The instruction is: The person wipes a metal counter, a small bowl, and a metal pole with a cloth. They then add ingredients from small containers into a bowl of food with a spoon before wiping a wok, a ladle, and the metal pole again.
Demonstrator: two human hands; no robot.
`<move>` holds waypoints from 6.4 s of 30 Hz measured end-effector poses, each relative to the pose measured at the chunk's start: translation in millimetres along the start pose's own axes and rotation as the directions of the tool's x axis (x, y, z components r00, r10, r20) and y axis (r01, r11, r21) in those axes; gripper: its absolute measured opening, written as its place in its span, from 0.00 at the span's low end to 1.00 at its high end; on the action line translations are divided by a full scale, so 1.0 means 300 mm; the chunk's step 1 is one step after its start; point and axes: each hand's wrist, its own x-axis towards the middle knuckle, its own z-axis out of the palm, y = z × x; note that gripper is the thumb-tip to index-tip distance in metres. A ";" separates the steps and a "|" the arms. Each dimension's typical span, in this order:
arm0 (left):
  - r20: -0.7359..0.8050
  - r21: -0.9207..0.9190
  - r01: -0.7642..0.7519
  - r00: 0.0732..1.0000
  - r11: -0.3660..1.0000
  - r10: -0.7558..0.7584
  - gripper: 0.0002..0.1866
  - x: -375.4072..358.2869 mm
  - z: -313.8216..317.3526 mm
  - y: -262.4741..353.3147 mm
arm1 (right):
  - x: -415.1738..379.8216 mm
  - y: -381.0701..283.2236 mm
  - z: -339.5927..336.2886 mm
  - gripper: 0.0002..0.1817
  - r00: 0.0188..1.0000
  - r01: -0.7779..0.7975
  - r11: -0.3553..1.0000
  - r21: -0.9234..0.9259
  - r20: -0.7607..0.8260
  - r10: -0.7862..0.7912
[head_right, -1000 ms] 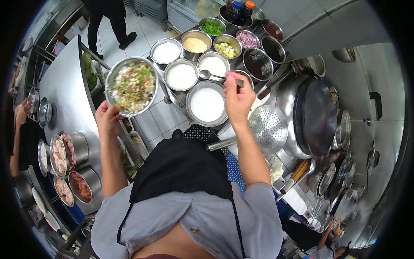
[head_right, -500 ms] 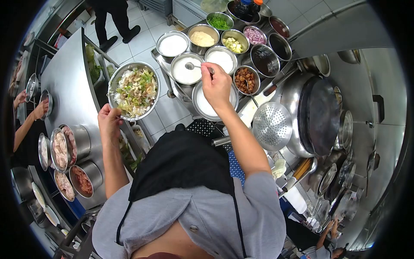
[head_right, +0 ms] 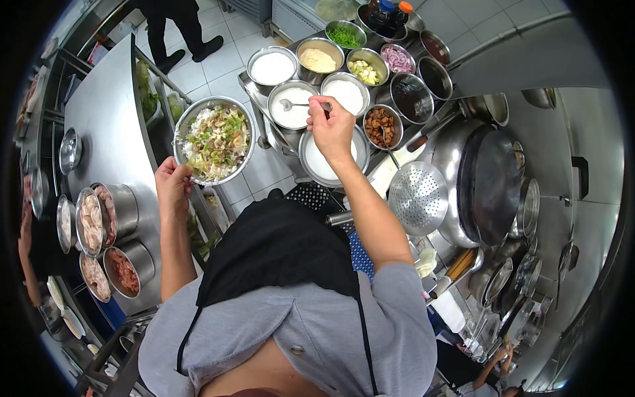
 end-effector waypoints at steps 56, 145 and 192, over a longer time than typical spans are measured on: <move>0.003 -0.037 0.099 0.995 0.994 -0.099 0.11 -0.029 0.046 0.005 | 0.364 0.087 0.189 0.09 0.937 0.343 0.875 -0.342 0.056 -0.346; 0.841 0.086 -0.126 0.541 0.988 -0.004 0.06 -0.372 0.691 0.015 | -0.872 -0.022 -0.749 0.21 0.957 -0.233 0.921 -0.312 -0.239 0.161; 0.304 0.784 -0.546 -0.077 0.295 -0.950 0.18 -1.451 1.128 -1.523 | -2.733 0.154 -0.672 0.06 0.061 -0.986 0.149 -0.069 -0.997 -0.055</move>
